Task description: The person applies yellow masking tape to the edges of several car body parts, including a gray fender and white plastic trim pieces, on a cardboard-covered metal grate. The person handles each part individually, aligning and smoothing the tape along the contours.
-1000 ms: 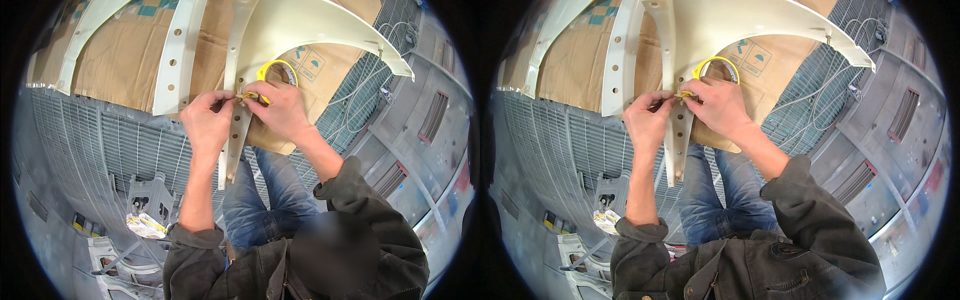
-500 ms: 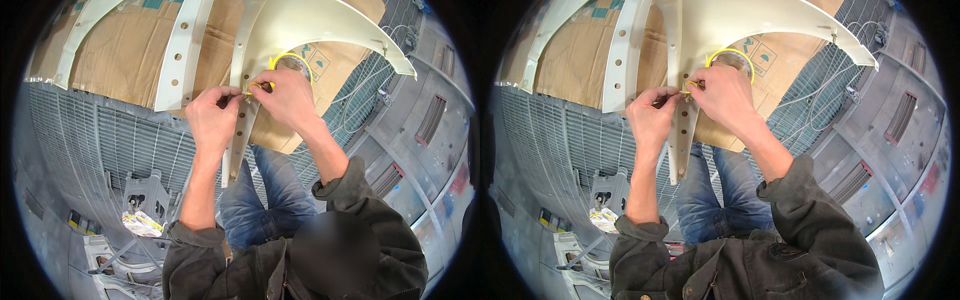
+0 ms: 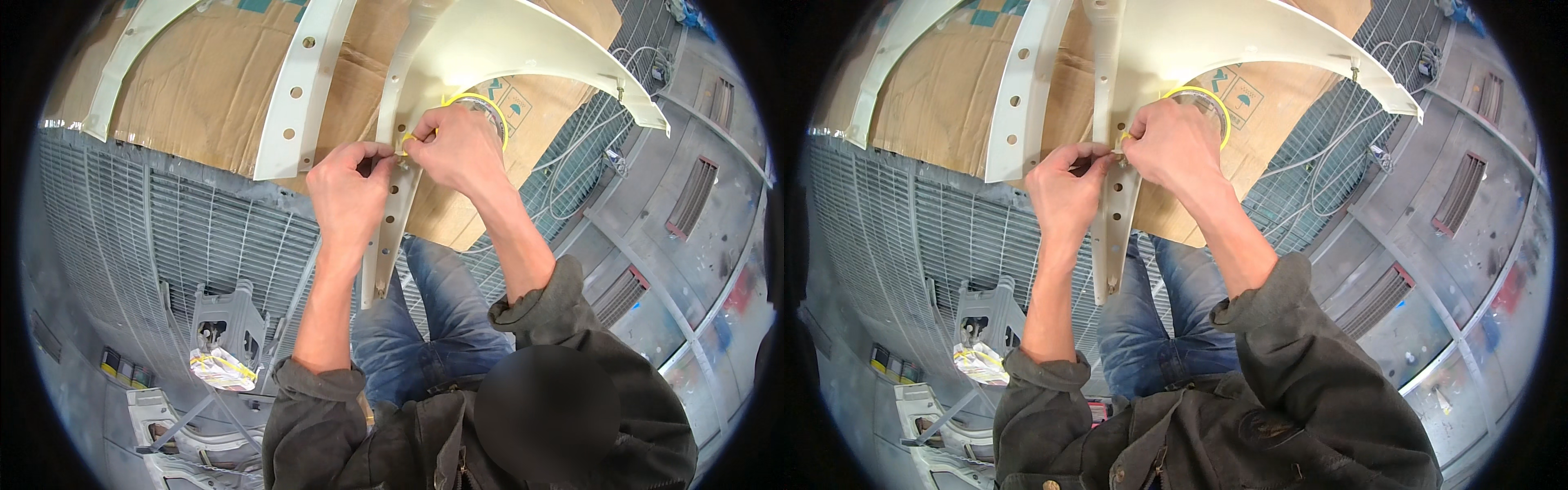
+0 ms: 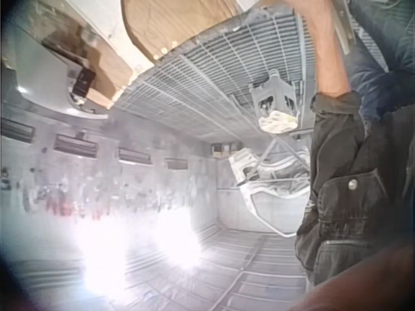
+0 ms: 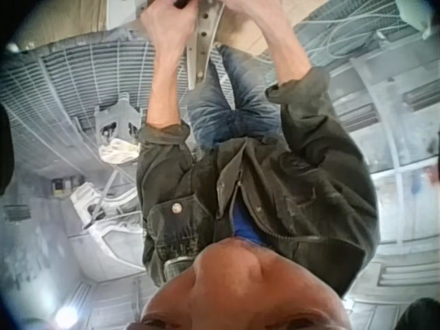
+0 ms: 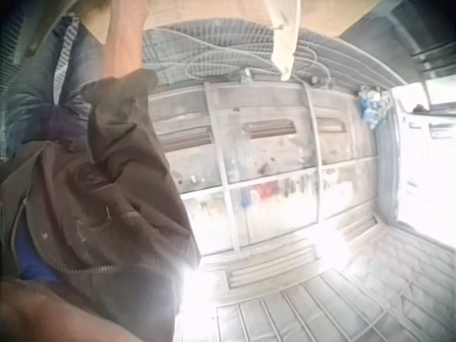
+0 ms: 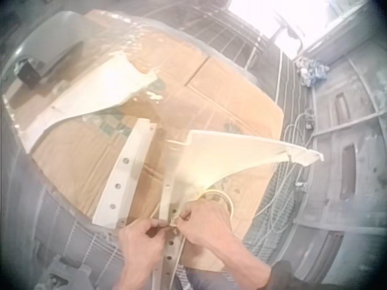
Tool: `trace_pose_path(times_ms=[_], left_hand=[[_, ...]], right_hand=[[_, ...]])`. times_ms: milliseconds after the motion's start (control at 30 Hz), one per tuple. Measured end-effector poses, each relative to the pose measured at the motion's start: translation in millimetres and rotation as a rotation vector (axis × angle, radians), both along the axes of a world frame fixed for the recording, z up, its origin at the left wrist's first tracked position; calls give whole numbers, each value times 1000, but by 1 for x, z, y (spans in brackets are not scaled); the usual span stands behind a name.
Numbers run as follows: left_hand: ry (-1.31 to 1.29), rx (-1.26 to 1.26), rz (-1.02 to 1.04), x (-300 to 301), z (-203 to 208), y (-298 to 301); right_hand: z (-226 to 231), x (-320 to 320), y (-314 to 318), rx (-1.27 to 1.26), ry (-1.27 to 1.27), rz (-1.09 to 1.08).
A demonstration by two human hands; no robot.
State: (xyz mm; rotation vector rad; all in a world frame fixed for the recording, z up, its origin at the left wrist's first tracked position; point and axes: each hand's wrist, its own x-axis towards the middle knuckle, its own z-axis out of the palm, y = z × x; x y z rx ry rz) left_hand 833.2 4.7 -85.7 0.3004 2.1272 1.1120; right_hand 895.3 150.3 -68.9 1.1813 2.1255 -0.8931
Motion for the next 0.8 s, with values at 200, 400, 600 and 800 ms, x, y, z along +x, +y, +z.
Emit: trace_pose_path(times_ms=[200,400,600,800], left_hand=[[-12,-25,-23,-3,4,1],[-51,0,1,-3,-1,-1],[-6,55,-7,-3,-6,-3],[-116,100,58,-1,-4,-6]], right_hand=[[-7,5,4,57,33,-5],[-7,7,3,28,71,-116],[-17,15,-8,84,252,-363],[-17,33,-12,15,527,-290]])
